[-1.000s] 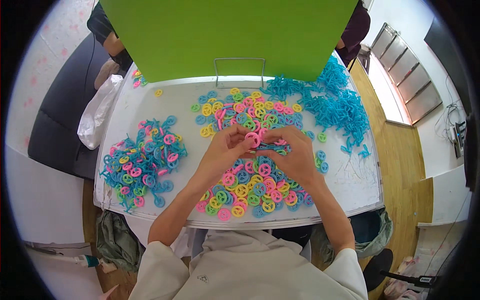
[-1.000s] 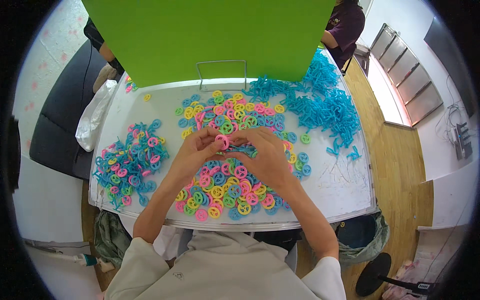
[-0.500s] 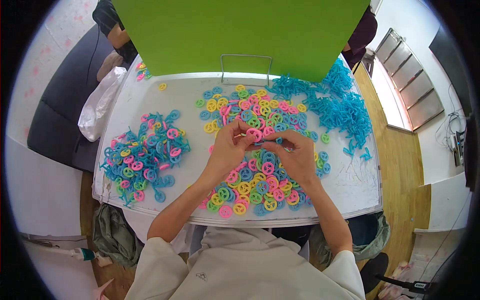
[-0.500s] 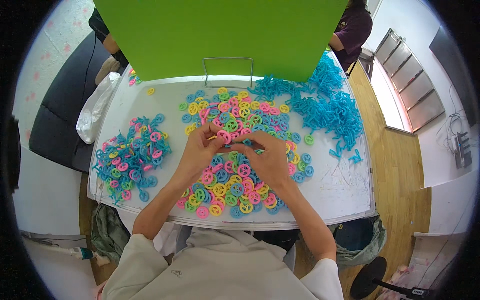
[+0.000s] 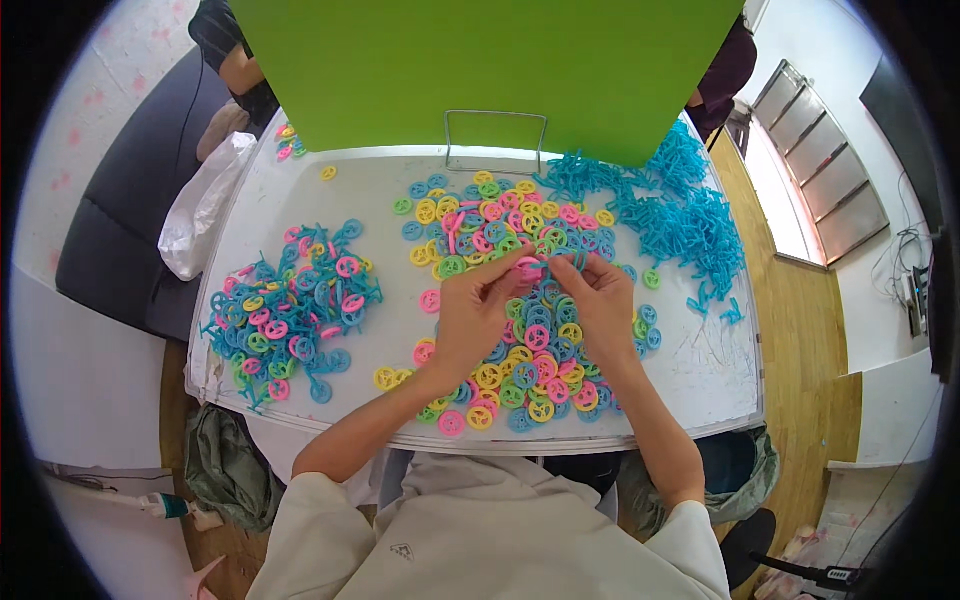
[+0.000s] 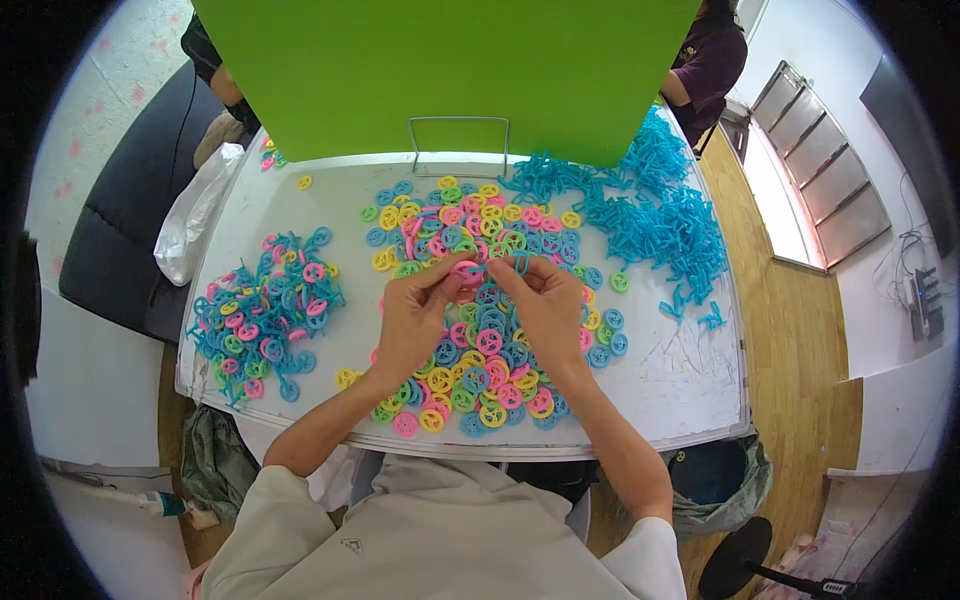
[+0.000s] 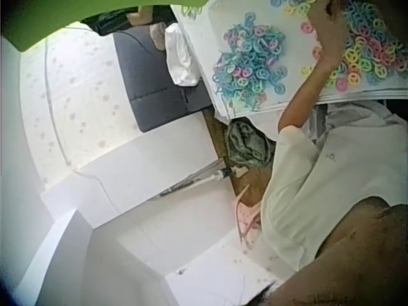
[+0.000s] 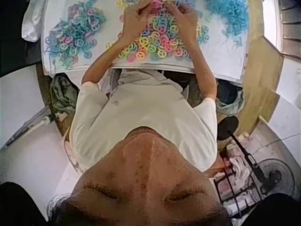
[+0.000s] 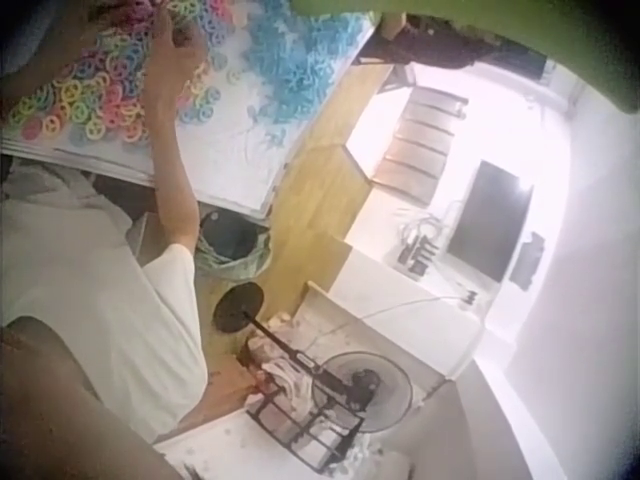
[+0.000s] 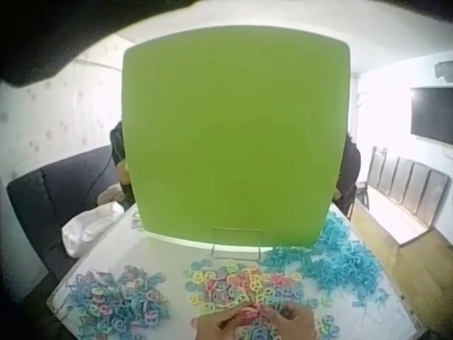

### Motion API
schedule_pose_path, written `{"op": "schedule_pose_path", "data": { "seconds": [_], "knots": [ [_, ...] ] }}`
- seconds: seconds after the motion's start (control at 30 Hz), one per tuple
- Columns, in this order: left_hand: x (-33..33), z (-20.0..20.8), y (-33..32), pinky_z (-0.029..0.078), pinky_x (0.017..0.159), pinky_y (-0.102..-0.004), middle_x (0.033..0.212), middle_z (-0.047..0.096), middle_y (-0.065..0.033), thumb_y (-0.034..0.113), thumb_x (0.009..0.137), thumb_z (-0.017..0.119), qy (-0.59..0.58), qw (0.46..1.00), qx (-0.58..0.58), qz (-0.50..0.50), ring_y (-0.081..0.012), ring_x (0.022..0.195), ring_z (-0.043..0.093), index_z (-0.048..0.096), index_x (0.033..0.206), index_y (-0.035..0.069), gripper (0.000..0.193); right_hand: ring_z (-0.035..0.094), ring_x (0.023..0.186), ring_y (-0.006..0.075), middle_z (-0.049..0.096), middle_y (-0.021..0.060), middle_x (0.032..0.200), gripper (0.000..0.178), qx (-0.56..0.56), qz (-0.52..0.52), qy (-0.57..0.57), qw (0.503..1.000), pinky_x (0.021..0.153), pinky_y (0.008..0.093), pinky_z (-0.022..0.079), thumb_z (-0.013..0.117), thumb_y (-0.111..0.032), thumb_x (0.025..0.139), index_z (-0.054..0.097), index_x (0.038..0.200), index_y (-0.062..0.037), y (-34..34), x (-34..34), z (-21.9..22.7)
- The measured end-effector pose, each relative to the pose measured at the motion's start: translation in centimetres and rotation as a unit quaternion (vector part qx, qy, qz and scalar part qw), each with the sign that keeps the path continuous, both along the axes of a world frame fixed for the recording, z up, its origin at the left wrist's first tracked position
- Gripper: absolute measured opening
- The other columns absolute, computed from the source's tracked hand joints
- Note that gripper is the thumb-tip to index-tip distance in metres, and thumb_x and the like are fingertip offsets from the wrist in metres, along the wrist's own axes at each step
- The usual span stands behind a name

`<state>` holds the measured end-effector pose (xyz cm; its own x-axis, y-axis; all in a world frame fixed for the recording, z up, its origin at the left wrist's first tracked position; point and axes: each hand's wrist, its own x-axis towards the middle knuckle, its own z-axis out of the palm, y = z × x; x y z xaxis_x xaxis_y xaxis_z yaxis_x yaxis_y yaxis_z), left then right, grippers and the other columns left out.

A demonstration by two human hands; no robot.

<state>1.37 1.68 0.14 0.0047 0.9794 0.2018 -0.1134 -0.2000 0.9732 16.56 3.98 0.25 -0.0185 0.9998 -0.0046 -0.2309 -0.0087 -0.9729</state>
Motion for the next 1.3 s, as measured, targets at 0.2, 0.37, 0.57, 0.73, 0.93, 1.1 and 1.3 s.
{"op": "schedule_pose_path", "data": {
  "seconds": [0.2, 0.37, 0.57, 0.73, 0.93, 1.1, 1.3],
  "knots": [
    [-0.1, 1.1, 0.3, 0.053, 0.078, -0.025, 0.105, 0.066, -0.0099, 0.01, 0.095, 0.054, -0.052, 0.998, -0.027, -0.014, -0.0129, 0.088, 0.064, 0.059, 0.12, -0.002, 0.027, 0.053, 0.064, 0.0028, 0.066, 0.0012, 0.073, 0.015, 0.103, -0.004, -0.161, 0.982, 0.056, 0.0194, 0.04, 0.073, -0.014, 0.082, 0.071, 0.09, -0.001, -0.3, 0.1, 0.9],
    [-1.2, 1.1, 0.6, 0.052, 0.075, -0.0237, 0.102, 0.067, -0.0097, 0.003, 0.091, 0.057, -0.001, 0.999, -0.034, 0.014, -0.0117, 0.088, 0.063, 0.06, 0.112, -0.001, 0.022, 0.055, 0.066, 0.0042, 0.067, 0.0012, 0.074, 0.016, 0.138, -0.003, -0.167, 0.976, 0.057, 0.0203, 0.043, 0.073, -0.014, 0.081, 0.07, 0.09, -0.0004, 0.3, 0.8, -0.1],
    [-0.9, 1.2, 0.5, 0.051, 0.075, -0.0235, 0.099, 0.068, -0.0075, 0.002, 0.09, 0.057, 0.018, 1.0, 0.0, -0.003, -0.0118, 0.088, 0.064, 0.061, 0.108, -0.001, 0.018, 0.052, 0.062, 0.0031, 0.065, 0.0012, 0.07, 0.016, 0.117, 0.02, -0.105, 0.987, 0.054, 0.02, 0.04, 0.074, -0.014, 0.081, 0.071, 0.089, -0.0013, 0.6, 0.8, -0.4],
    [-0.9, 1.4, 0.2, 0.053, 0.078, -0.0251, 0.101, 0.067, -0.0087, 0.003, 0.09, 0.058, 0.011, 0.999, -0.047, 0.001, -0.0129, 0.09, 0.064, 0.061, 0.11, -0.001, 0.02, 0.05, 0.059, 0.003, 0.063, -0.0002, 0.066, 0.019, 0.088, 0.058, -0.202, 0.974, 0.051, 0.0208, 0.038, 0.075, -0.018, 0.08, 0.071, 0.088, -0.001, 0.4, 1.3, 0.3],
    [-0.9, 0.6, 0.3, 0.055, 0.078, -0.0255, 0.102, 0.067, -0.0097, 0.006, 0.092, 0.058, -0.04, 0.996, -0.078, -0.006, -0.0141, 0.092, 0.064, 0.061, 0.11, -0.001, 0.02, 0.049, 0.056, 0.003, 0.061, -0.0005, 0.063, 0.022, 0.105, 0.062, -0.205, 0.971, 0.049, 0.0212, 0.036, 0.076, -0.021, 0.079, 0.071, 0.088, -0.0014, 0.3, 1.4, 0.3],
    [-0.9, -0.1, 0.6, 0.055, 0.082, -0.0259, 0.107, 0.065, -0.0112, 0.006, 0.093, 0.055, -0.09, 0.989, -0.111, -0.043, -0.0148, 0.093, 0.064, 0.061, 0.115, -0.003, 0.024, 0.049, 0.056, 0.0031, 0.061, -0.0008, 0.062, 0.021, 0.094, 0.046, -0.22, 0.97, 0.049, 0.0215, 0.036, 0.075, -0.021, 0.079, 0.071, 0.088, -0.0024, 0.3, 1.3, 0.0],
    [-0.3, 0.0, 0.3, 0.057, 0.08, -0.0264, 0.111, 0.065, -0.0135, 0.001, 0.093, 0.053, -0.033, 0.998, -0.058, -0.021, -0.0151, 0.094, 0.064, 0.061, 0.118, -0.001, 0.027, 0.046, 0.054, 0.0018, 0.058, -0.0016, 0.06, 0.019, 0.093, 0.06, -0.219, 0.969, 0.047, 0.022, 0.033, 0.074, -0.019, 0.08, 0.071, 0.087, -0.0016, 0.1, 1.1, 0.5]
  ]
}}
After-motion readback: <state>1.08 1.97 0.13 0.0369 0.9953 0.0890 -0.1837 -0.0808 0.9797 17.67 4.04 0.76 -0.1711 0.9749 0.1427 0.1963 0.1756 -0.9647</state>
